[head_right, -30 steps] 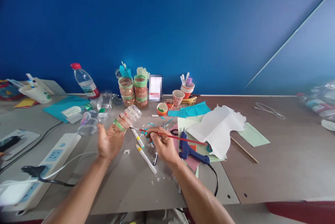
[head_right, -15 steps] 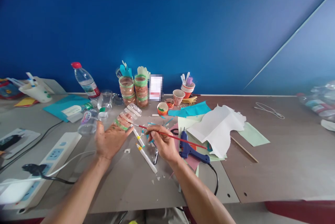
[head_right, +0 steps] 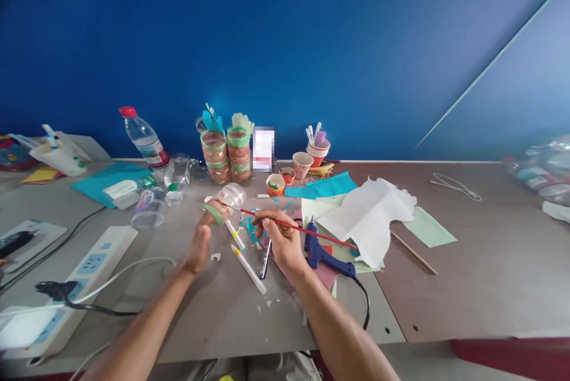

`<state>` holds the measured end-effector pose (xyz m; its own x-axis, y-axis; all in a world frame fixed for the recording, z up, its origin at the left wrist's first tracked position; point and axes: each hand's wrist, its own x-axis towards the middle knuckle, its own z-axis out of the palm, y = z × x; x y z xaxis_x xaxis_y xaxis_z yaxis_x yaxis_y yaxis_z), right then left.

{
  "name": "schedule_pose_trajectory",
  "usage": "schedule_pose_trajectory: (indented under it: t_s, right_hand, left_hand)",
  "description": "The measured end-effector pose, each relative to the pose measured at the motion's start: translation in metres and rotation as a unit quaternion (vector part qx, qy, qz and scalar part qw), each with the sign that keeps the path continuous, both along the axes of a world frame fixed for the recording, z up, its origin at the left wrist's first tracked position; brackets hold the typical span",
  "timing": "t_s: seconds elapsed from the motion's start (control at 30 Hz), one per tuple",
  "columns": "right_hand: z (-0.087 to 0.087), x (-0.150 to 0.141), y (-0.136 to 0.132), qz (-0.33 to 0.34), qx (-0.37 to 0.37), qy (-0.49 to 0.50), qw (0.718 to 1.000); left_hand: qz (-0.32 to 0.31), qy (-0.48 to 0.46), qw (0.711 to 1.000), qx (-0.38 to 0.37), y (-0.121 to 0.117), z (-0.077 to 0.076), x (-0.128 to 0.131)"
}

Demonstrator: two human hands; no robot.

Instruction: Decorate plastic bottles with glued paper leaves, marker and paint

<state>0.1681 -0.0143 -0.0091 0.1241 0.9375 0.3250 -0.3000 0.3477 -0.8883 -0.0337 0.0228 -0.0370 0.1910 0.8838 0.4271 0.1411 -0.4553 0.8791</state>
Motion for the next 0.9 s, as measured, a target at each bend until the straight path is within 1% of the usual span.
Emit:
schedule_pose_trajectory:
  t_s: [0.03, 0.1, 0.17, 0.27, 0.37, 0.47, 0.6, 0.73, 0.9]
  right_hand:
    - [0.0006, 0.0004, 0.0007, -0.007, -0.001, 0.013, 1.0]
    - [0.0017, 0.0016, 0.0015, -0.018, -0.002, 0.033, 0.999]
    - [0.0031, 0.0028, 0.0012, -0.015, -0.005, 0.042, 0.999]
    - [0.0051, 0.0036, -0.0006, -0.001, -0.011, 0.045, 0.999]
    - [0.0063, 0.0037, -0.0023, -0.005, -0.014, 0.033, 0.999]
    - [0.0059, 0.0042, -0.0021, -0.017, -0.013, 0.02, 1.0]
    - [0.0037, 0.0048, -0.0003, -0.031, -0.011, 0.012, 0.999]
    - [0.0029, 0.004, -0.0009, -0.02, 0.003, -0.011, 1.0]
    - [0.0045, 0.0038, -0.0043, -0.011, 0.036, -0.045, 0.998]
  left_hand:
    - [0.005, 0.08, 0.995, 0.054, -0.0023, -0.0015, -0.0005]
    - [0.024, 0.196, 0.97, 0.139, -0.0055, -0.0029, -0.0025]
    - [0.041, 0.257, 0.947, 0.186, -0.0066, -0.0036, -0.0041]
    - [0.052, 0.302, 0.926, 0.223, -0.0062, -0.0047, -0.0046]
    - [0.056, 0.317, 0.918, 0.232, -0.0061, -0.0055, -0.0037]
    - [0.055, 0.314, 0.918, 0.234, -0.0062, -0.0047, -0.0031]
    - [0.053, 0.309, 0.925, 0.213, -0.0063, -0.0025, -0.0026]
    - [0.037, 0.316, 0.928, 0.196, -0.008, 0.0, 0.0002]
    - [0.025, 0.371, 0.908, 0.195, -0.0109, 0.0021, 0.0052]
